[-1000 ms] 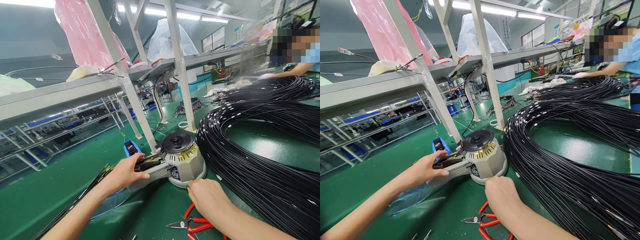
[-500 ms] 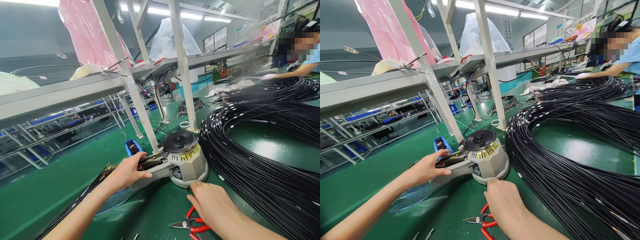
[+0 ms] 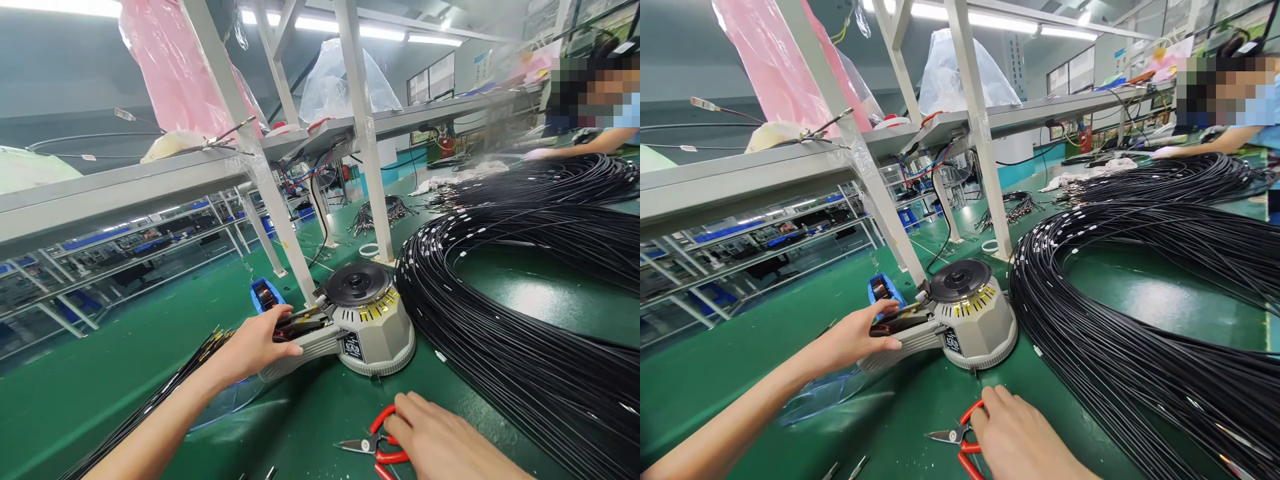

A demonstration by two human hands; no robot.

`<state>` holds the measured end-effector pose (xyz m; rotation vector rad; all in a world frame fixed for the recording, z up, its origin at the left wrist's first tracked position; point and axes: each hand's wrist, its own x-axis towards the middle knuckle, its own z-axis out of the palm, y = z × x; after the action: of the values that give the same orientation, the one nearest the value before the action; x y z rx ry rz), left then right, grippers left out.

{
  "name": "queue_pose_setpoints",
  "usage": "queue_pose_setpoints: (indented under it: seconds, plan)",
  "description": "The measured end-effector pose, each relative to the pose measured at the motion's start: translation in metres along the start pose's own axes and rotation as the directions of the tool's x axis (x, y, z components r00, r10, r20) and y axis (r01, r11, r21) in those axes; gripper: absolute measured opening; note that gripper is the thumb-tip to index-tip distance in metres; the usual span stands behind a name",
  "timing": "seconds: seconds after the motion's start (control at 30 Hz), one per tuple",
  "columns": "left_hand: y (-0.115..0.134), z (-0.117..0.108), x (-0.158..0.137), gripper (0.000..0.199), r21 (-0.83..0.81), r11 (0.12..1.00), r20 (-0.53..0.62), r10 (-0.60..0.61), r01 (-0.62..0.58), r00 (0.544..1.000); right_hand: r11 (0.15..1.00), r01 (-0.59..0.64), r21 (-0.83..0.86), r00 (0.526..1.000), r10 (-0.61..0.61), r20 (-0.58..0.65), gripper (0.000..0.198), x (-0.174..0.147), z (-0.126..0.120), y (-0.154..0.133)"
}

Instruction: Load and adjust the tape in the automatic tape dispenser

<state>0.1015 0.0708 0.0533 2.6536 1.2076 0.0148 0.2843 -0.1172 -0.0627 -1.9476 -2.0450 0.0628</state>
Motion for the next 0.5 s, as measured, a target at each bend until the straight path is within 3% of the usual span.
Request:
queue_pose_setpoints:
  seconds: [0.07, 0.13, 0.27, 0.4, 0.5]
  plan:
    - [-0.001, 0.0, 0.0, 0.066, 0.005, 1.0, -0.002, -0.004, 0.004, 1.0, 0.982, -0.177, 0.07, 0.981, 0.17, 0.092, 0.018, 0.015, -0.015, -0.002]
    - [-0.001, -0.001, 0.0, 0.066, 0.003, 1.0, -0.009, -0.005, 0.005, 1.0, 0.958, -0.284, 0.033, 0.957, 0.282, 0.064, 0.03, 0.032, -0.024, -0.003]
    - [0.0, -0.002, 0.0, 0.064, -0.019, 1.0, -0.016, 0.001, -0.001, 1.0, 0.965, -0.257, -0.042, 0.963, 0.26, 0.077, 0.036, 0.05, -0.021, -0.002]
    - [0.001, 0.0, -0.001, 0.063, -0.012, 1.0, -0.018, 0.006, -0.006, 1.0, 0.942, -0.329, -0.071, 0.938, 0.334, 0.09, 0.035, 0.042, -0.019, 0.013]
    - [0.0, 0.002, 0.001, 0.063, -0.007, 1.0, -0.022, 0.003, -0.004, 1.0, 0.944, -0.316, -0.093, 0.94, 0.325, 0.109, 0.036, 0.036, -0.022, 0.022]
